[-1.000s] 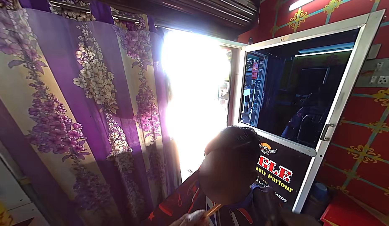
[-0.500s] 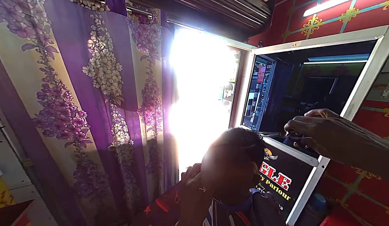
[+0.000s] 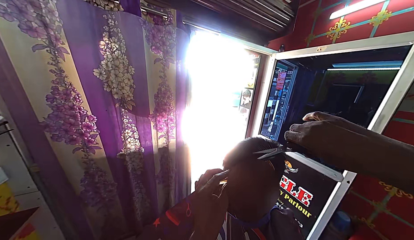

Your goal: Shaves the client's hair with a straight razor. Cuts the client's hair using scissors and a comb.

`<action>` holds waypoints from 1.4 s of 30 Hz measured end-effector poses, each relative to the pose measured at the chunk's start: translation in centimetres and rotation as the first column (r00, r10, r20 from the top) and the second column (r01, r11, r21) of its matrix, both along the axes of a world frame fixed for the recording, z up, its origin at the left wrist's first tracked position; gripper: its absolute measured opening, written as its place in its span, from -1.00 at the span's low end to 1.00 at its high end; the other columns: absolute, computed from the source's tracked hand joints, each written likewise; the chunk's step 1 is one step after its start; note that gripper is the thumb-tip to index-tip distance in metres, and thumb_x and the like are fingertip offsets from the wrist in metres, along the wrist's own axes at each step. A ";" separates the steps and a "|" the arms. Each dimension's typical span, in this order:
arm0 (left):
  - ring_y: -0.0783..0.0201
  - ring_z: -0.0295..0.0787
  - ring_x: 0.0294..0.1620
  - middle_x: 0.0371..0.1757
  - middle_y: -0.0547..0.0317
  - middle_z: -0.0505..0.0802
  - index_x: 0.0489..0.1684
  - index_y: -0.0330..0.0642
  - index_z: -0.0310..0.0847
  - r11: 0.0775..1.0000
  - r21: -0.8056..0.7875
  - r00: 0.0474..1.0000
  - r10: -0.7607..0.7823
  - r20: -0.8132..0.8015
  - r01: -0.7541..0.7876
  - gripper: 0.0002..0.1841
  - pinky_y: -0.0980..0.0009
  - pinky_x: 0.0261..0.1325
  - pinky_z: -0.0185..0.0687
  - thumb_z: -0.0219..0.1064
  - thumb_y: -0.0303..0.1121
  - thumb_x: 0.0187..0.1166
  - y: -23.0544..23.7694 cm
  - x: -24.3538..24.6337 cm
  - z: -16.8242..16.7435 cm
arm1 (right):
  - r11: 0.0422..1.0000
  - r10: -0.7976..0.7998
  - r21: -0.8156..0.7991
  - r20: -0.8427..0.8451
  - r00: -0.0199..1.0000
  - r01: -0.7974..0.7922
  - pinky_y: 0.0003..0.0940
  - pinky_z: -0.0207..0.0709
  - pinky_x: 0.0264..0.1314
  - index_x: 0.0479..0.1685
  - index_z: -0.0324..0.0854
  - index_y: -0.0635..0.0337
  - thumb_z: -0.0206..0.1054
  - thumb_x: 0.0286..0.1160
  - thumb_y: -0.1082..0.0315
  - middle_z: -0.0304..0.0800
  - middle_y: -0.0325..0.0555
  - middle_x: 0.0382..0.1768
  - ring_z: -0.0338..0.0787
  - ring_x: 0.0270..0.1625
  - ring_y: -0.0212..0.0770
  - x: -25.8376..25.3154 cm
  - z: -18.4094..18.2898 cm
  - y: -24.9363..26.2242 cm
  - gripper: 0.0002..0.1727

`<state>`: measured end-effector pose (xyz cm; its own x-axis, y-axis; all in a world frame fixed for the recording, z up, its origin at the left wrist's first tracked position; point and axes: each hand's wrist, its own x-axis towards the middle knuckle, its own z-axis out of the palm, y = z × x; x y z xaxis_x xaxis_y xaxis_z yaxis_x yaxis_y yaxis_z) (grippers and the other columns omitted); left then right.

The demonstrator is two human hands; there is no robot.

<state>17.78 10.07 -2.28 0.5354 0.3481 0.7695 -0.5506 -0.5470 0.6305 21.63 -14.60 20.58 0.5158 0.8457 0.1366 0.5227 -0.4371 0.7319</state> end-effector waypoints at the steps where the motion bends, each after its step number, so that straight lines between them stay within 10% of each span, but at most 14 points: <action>1: 0.48 0.74 0.04 0.02 0.55 0.87 -0.01 0.21 0.93 1.000 -0.004 1.000 0.006 0.006 -0.006 -0.75 0.27 0.18 0.59 0.57 -0.09 0.39 -0.1 0.0 0.1 | 1.000 0.022 -0.001 0.014 1.000 -0.022 -0.11 0.61 0.29 -0.17 0.78 -0.05 0.58 0.28 0.48 0.81 -0.31 -0.31 0.83 -0.21 -0.23 0.1 -0.1 0.1 -0.78; 11: 0.48 0.71 0.06 0.02 0.57 0.85 0.00 0.27 0.93 0.996 0.020 0.996 0.086 0.035 -0.086 -0.74 0.22 0.18 0.52 0.59 -0.07 0.37 -0.1 0.5 0.0 | 0.998 0.033 -0.055 0.007 0.999 -0.033 0.03 0.41 0.55 0.16 0.71 -0.10 0.78 -0.03 0.02 0.82 -0.32 -0.05 0.82 0.06 -0.21 0.2 -0.7 1.0 -0.37; 21: 0.48 0.70 0.05 0.00 0.57 0.85 -0.01 0.28 0.93 0.988 0.054 0.987 0.139 0.087 -0.144 -0.74 0.26 0.15 0.50 0.59 -0.08 0.36 0.0 0.5 0.3 | 0.997 0.042 -0.072 0.049 0.998 -0.038 0.07 0.42 0.56 0.12 0.75 -0.01 0.69 0.09 0.35 0.84 -0.21 -0.05 0.83 0.08 -0.11 -0.3 -2.2 2.5 -0.52; 31: 0.49 0.70 0.05 0.00 0.58 0.86 -0.03 0.30 0.93 0.983 0.092 0.986 0.153 0.073 -0.160 -0.76 0.27 0.15 0.50 0.58 -0.06 0.36 0.2 0.4 0.8 | 0.990 0.140 -0.035 0.098 0.985 -0.137 -0.04 0.61 0.34 -0.11 0.78 0.07 0.47 0.33 0.61 0.80 -0.19 -0.40 0.82 -0.31 -0.16 0.2 -2.7 2.8 -0.75; 38: 0.49 0.70 0.04 0.00 0.56 0.85 -0.03 0.27 0.93 0.984 0.098 0.987 0.139 0.081 -0.147 -0.76 0.28 0.17 0.52 0.58 -0.09 0.37 0.4 0.3 1.0 | 0.994 0.101 -0.037 0.054 0.993 -0.099 0.12 0.41 0.56 0.03 0.75 -0.03 0.74 0.02 0.29 0.84 -0.26 -0.15 0.84 -0.02 -0.14 0.5 -2.9 2.2 -0.53; 42: 0.50 0.70 0.06 0.00 0.58 0.85 -0.02 0.29 0.93 0.984 0.095 0.987 0.145 0.069 -0.151 -0.76 0.28 0.19 0.52 0.58 -0.08 0.37 0.5 0.3 1.1 | 0.980 0.200 -0.026 0.142 0.969 -0.199 -0.08 0.63 0.16 -0.20 0.77 0.06 0.55 0.22 0.59 0.79 -0.21 -0.43 0.79 -0.35 -0.15 0.5 -3.5 2.2 -0.76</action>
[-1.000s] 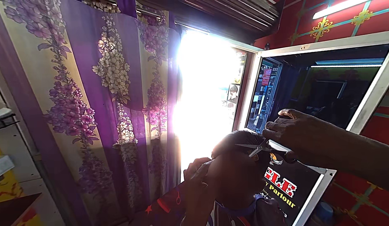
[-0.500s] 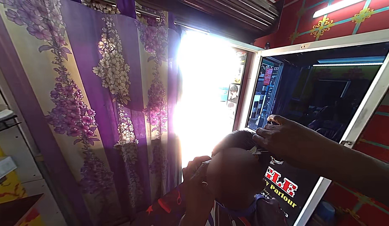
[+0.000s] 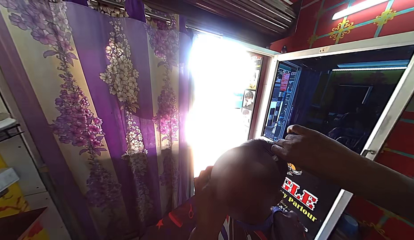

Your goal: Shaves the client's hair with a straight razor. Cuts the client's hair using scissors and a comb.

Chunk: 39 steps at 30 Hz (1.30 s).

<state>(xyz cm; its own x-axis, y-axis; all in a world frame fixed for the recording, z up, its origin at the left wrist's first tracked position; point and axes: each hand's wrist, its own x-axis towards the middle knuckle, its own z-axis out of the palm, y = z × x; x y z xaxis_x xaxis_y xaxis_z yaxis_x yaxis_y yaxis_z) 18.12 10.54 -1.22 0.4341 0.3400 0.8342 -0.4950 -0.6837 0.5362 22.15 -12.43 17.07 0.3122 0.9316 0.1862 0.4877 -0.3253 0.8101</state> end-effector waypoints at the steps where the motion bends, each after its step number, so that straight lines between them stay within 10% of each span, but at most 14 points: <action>1: 0.49 0.71 0.06 0.01 0.56 0.86 0.00 0.27 0.93 1.000 0.002 1.000 -0.004 0.009 0.004 -0.75 0.28 0.19 0.53 0.58 -0.09 0.37 0.0 -0.1 -0.1 | 1.000 -0.015 0.020 0.007 1.000 0.015 -0.11 0.62 0.06 -0.21 0.77 0.07 0.53 0.23 0.62 0.77 -0.20 -0.45 0.77 -0.38 -0.15 -0.2 0.3 -0.2 -0.76; 8: 0.40 0.70 0.05 0.11 0.46 0.85 0.10 0.40 0.87 0.955 0.293 0.997 0.025 0.076 -0.047 -0.74 0.28 0.06 0.49 0.50 -0.01 0.48 -1.4 -1.7 -2.0 | 0.903 -0.024 0.428 -0.052 0.998 0.044 -0.01 0.63 0.24 -0.11 0.73 0.05 0.64 0.22 0.51 0.86 -0.22 -0.27 0.87 -0.16 -0.10 1.4 1.8 -3.5 -0.71; 14: 0.39 0.70 0.05 0.08 0.44 0.86 0.05 0.32 0.90 0.975 0.220 0.999 0.030 0.028 -0.035 -0.74 0.24 0.09 0.47 0.48 0.01 0.48 -1.2 -0.5 -0.6 | 0.969 0.065 0.242 -0.087 0.994 -0.042 0.10 0.47 0.52 -0.11 0.77 0.00 0.71 0.12 0.38 0.85 -0.28 -0.25 0.87 -0.11 -0.20 2.7 2.6 -5.5 -0.67; 18: 0.37 0.70 0.05 0.04 0.40 0.87 0.02 0.24 0.91 0.983 0.177 0.998 0.045 0.035 -0.050 -0.74 0.22 0.10 0.46 0.49 -0.02 0.46 -1.2 0.2 0.2 | 0.711 -0.618 0.025 -0.454 0.642 0.703 -0.11 0.14 0.64 0.26 0.65 0.51 0.12 0.71 0.61 0.81 0.20 0.16 0.70 0.31 0.07 -9.6 6.5 3.1 -0.70; 20: 0.38 0.70 0.05 0.04 0.43 0.86 0.02 0.24 0.91 0.984 0.171 0.998 0.053 0.026 -0.057 -0.74 0.21 0.11 0.45 0.50 -0.02 0.45 -1.2 0.2 0.6 | 0.751 -0.604 -0.032 -0.436 0.667 0.659 -0.11 0.19 0.62 0.30 0.64 0.44 0.16 0.71 0.58 0.79 0.14 0.18 0.69 0.33 0.04 -7.9 6.2 1.8 -0.69; 22: 0.40 0.70 0.04 0.04 0.46 0.86 0.02 0.24 0.91 0.983 0.171 0.997 0.066 0.025 -0.070 -0.74 0.19 0.10 0.45 0.50 -0.01 0.45 -1.2 0.1 1.1 | 0.960 -0.207 0.127 -0.272 0.940 0.248 -0.17 0.58 0.20 -0.20 0.78 0.13 0.47 0.37 0.55 0.83 -0.16 -0.34 0.82 -0.22 -0.16 -0.3 3.1 -3.9 -0.86; 24: 0.40 0.69 0.04 0.03 0.47 0.85 0.03 0.24 0.91 0.982 0.169 0.997 0.075 0.035 -0.079 -0.74 0.18 0.10 0.45 0.50 -0.02 0.45 -1.4 0.2 1.3 | 0.982 -0.106 0.131 -0.227 0.968 0.138 -0.19 0.64 0.11 -0.25 0.78 -0.10 0.66 0.18 0.43 0.79 -0.37 -0.42 0.79 -0.33 -0.30 3.7 1.8 -5.8 -0.76; 28: 0.40 0.70 0.06 0.04 0.46 0.85 0.03 0.23 0.91 0.981 0.167 0.995 0.089 0.041 -0.095 -0.74 0.17 0.12 0.45 0.50 -0.02 0.46 -1.5 0.3 1.5 | 0.963 -0.258 0.001 -0.301 0.918 0.270 -0.09 0.49 0.39 0.09 0.73 -0.16 0.70 0.13 0.01 0.82 -0.39 -0.11 0.80 0.00 -0.28 2.8 2.0 -4.8 -0.51; 31: 0.40 0.69 0.06 0.04 0.46 0.85 0.03 0.24 0.91 0.980 0.164 0.993 0.106 0.048 -0.113 -0.73 0.18 0.14 0.44 0.50 -0.01 0.45 -1.6 0.3 1.4 | 0.844 -0.534 -0.173 -0.341 0.773 0.507 0.00 0.20 0.67 0.53 0.55 -0.09 0.60 0.37 0.06 0.72 -0.28 0.32 0.66 0.40 -0.16 -0.1 2.9 -2.1 -0.33; 34: 0.39 0.70 0.07 0.05 0.45 0.86 0.01 0.25 0.92 0.979 0.159 0.991 0.121 0.051 -0.128 -0.74 0.18 0.16 0.45 0.51 -0.01 0.44 -1.6 0.3 1.4 | 0.949 -0.313 -0.070 -0.336 0.888 0.308 -0.02 0.40 0.51 0.27 0.68 -0.09 0.69 0.10 -0.02 0.81 -0.31 0.02 0.77 0.14 -0.21 1.6 1.8 -3.1 -0.36; 39: 0.37 0.69 0.06 0.04 0.43 0.86 0.02 0.25 0.92 0.975 0.170 0.989 0.132 0.066 -0.141 -0.73 0.16 0.14 0.42 0.48 0.00 0.46 -1.5 0.3 1.4 | 0.865 -0.484 -0.154 -0.505 0.714 0.478 0.01 0.25 0.58 0.34 0.65 0.24 0.48 0.46 0.44 0.79 0.03 0.12 0.72 0.26 0.03 -4.3 4.3 1.1 -0.56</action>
